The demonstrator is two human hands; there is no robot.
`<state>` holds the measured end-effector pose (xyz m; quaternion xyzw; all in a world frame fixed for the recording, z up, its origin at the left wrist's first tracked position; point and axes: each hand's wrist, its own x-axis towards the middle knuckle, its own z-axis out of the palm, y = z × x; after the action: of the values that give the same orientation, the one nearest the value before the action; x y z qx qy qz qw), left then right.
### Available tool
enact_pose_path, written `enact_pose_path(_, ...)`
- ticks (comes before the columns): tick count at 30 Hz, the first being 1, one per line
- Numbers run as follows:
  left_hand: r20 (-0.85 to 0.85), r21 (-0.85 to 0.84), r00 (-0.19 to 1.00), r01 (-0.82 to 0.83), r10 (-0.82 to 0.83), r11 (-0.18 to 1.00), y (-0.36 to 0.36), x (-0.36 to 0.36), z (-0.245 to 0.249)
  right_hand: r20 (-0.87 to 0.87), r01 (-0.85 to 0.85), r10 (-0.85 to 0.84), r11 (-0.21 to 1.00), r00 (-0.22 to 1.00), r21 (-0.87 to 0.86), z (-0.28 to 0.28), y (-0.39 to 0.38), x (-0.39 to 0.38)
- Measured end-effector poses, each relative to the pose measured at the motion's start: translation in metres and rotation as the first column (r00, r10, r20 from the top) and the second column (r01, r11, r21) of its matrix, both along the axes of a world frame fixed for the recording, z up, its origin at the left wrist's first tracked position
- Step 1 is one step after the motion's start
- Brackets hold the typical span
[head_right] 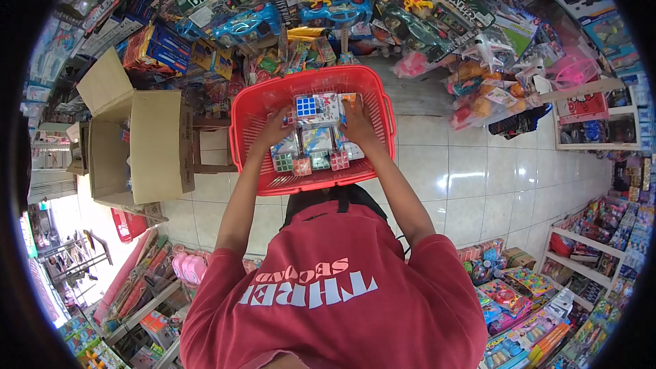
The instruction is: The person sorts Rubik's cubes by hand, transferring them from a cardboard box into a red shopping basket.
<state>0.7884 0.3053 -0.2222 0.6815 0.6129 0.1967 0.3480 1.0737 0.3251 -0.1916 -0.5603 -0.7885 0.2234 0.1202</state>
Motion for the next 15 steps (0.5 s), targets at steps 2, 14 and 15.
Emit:
enact_pose_path(2,-0.034,-0.03,0.999,0.003,-0.004,1.0,-0.005,0.011,0.003,-0.021,-0.001,0.002,0.998,1.0,0.068,-0.012,0.002,-0.002)
enact_pose_path(14,-0.114,0.09,0.989,-0.082,0.092,0.993,0.015,0.034,0.011,-0.288,-0.051,0.045,0.999,0.957,-0.013,-0.027,0.024,0.01)
enact_pose_path(15,-0.144,0.074,0.985,-0.084,0.094,0.994,0.016,0.034,0.013,-0.288,-0.052,0.047,0.999,0.957,-0.008,-0.029,0.028,0.011)
